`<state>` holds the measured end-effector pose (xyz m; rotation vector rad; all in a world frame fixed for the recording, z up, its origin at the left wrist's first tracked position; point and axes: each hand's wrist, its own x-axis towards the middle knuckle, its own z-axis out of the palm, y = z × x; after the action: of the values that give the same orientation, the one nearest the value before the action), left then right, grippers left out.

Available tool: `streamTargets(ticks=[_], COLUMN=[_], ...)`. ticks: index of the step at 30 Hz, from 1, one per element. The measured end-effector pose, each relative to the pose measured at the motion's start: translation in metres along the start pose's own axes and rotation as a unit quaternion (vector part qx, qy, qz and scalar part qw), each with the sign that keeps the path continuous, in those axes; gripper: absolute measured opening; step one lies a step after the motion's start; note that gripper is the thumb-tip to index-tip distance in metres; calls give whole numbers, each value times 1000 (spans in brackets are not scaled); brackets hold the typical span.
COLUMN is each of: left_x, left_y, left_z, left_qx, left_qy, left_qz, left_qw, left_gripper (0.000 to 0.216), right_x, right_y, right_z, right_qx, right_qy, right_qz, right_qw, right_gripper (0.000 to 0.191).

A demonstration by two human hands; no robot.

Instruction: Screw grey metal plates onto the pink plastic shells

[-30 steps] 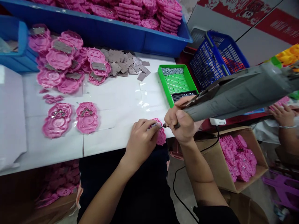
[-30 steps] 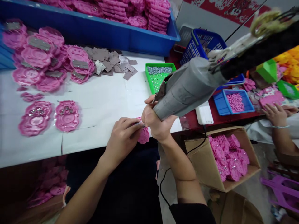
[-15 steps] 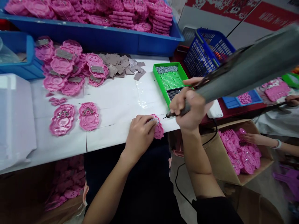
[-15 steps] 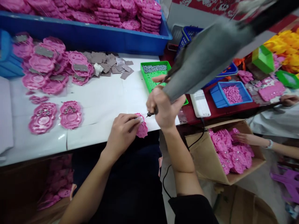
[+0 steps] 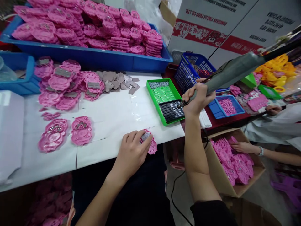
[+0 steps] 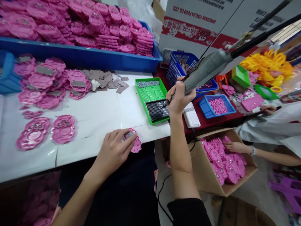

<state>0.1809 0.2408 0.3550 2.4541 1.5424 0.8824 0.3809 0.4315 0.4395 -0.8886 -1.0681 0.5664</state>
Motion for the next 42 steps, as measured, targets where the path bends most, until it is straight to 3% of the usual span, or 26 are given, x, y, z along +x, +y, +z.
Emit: streamTargets(ticks=[5, 14, 21, 28, 31, 35, 38, 42], left_x=[1, 7, 10, 16, 14, 14, 17, 19], left_y=[3, 5, 1, -6, -1, 15, 21, 12], left_z=[1, 11, 6, 10, 8, 4, 2, 1], left_qx=[-2, -39, -150, -276, -246, -117, -88, -145], left_qy=[-6, 46, 38, 16, 51, 65, 34, 0], left_qz=[-40, -128, -100, -41, -91, -150, -135, -72], left_qw=[999, 990, 983, 960, 964, 980, 986, 987], left_gripper=[33, 35, 28, 43, 33, 34, 30, 35], right_x=[0, -2, -3, 1, 2, 3, 3, 1], right_y=[8, 12, 16, 22, 23, 24, 23, 20], right_z=[5, 5, 4, -2, -2, 0, 3, 4], right_qx=[-8, -15, -33, -58, -48, -16, -3, -6], right_qy=[-9, 14, -6, -3, -4, -10, -6, 23], right_qz=[0, 15, 4, -19, -20, -32, -20, -9], right_qw=[1000, 1000, 999, 998, 999, 999, 1000, 1000], right_gripper=[16, 17, 24, 27, 25, 21, 16, 8])
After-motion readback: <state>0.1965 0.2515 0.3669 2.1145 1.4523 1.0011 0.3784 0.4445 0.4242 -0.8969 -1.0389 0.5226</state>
